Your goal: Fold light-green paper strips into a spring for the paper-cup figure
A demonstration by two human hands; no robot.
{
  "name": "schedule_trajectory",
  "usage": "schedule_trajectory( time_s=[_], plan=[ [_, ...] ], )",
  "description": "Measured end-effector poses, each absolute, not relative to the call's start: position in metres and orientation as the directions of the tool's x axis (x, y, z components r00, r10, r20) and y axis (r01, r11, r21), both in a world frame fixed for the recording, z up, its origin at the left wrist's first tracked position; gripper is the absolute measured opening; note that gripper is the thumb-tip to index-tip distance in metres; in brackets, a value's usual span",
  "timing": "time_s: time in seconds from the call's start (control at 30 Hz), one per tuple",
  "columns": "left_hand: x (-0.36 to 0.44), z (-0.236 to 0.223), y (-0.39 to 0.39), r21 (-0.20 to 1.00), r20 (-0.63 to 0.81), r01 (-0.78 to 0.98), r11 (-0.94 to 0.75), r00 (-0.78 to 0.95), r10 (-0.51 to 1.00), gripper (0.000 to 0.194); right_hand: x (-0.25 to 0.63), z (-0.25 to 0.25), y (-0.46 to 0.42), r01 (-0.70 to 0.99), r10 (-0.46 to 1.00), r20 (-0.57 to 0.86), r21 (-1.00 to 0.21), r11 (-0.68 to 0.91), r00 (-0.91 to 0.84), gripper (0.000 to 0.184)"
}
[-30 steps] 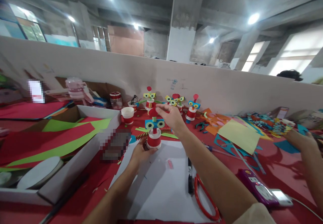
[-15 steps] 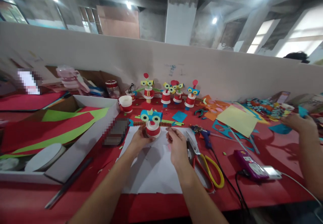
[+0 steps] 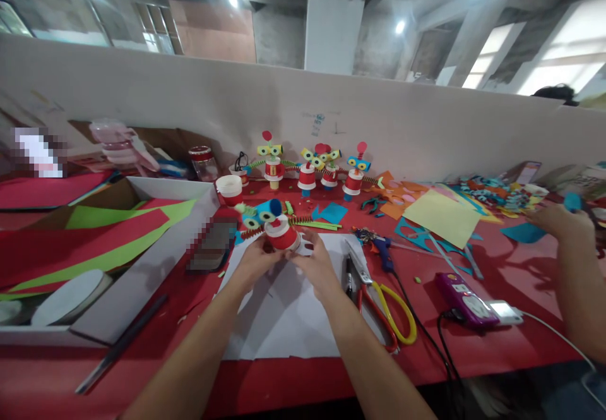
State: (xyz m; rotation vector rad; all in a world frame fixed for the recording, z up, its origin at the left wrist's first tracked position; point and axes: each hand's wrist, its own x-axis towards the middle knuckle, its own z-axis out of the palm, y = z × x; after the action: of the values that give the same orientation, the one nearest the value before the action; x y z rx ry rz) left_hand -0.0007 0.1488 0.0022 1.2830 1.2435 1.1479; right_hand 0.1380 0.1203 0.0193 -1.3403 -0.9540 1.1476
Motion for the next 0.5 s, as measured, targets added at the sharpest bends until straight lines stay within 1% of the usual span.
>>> schedule_trajectory(
  time_s=[0.07, 0.13, 0.23, 0.3, 0.43, 0.5],
  plan=[
    [-0.002, 0.001, 0.149, 0.981, 0.002, 0.195, -0.01, 0.042, 0.999, 0.039, 0.137, 0.021, 0.127, -0.065, 0.984, -0.104, -0.993, -0.096, 0.144, 0.062],
    [-0.003, -0.001, 0.149, 0.954, 0.015, 0.3, -0.029, 0.05, 0.999, 0.041, 0.136, 0.02, 0.135, -0.089, 0.993, -0.069, -0.994, -0.06, 0.094, 0.061],
    [-0.003, -0.002, 0.149, 0.928, 0.045, 0.366, -0.061, 0.051, 0.998, 0.04, 0.135, 0.016, 0.143, -0.141, 0.999, 0.004, -0.99, 0.01, 0.042, 0.058],
    [-0.002, -0.001, 0.148, 0.935, 0.049, 0.349, -0.063, 0.048, 0.998, 0.04, 0.135, 0.011, 0.144, -0.16, 0.999, 0.029, -0.987, 0.033, 0.032, 0.055],
    [-0.002, 0.0, 0.146, 0.968, 0.005, 0.249, -0.018, 0.053, 0.999, 0.052, 0.138, 0.005, 0.143, -0.164, 0.998, 0.042, -0.985, 0.048, 0.039, 0.05],
    [-0.001, -0.001, 0.146, 0.973, -0.01, 0.229, -0.006, 0.067, 0.998, 0.055, 0.139, 0.003, 0.142, -0.157, 0.998, 0.051, -0.986, 0.057, 0.041, 0.049]
  ],
)
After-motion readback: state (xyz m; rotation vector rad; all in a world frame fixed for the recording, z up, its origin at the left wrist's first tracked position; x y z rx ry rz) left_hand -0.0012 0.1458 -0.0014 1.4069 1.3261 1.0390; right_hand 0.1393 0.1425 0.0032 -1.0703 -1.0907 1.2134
